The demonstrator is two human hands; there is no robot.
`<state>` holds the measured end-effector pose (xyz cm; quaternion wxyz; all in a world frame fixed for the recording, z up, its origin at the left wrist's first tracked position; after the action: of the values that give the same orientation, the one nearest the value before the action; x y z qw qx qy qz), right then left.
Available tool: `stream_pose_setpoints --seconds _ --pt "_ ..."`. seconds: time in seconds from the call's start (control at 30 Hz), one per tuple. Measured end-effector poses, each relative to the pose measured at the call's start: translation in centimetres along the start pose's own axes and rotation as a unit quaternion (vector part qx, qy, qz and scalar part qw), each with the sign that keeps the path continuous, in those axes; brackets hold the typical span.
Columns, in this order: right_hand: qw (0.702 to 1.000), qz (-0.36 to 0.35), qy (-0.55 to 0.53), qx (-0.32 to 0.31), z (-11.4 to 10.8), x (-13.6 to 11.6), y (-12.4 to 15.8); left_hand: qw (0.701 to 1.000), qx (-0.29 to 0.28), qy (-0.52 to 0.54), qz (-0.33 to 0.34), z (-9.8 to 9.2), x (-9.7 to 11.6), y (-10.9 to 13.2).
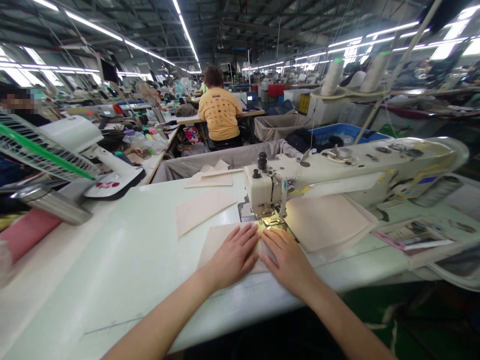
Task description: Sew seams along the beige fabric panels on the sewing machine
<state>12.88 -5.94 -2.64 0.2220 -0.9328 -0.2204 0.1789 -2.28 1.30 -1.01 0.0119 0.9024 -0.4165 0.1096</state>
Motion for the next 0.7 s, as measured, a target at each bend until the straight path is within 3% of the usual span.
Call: stream_pose_setpoints --seconds 0.7 --pt "1.000 0.011 0.006 0.001 -0.19 -0.22 0.12 1.000 0.009 0.021 0.009 -0.24 0.06 -0.08"
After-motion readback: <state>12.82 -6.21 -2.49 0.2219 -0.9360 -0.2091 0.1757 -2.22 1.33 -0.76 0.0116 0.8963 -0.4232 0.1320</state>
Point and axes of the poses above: each hand's wrist, its own y-axis away from the middle knuckle, its own z-axis out of the palm, x = y × z, the point moved 4 cm from there along -y, towards the middle knuckle, and after that the axes turned 14 degrees about -z, right-handed, at the moved point
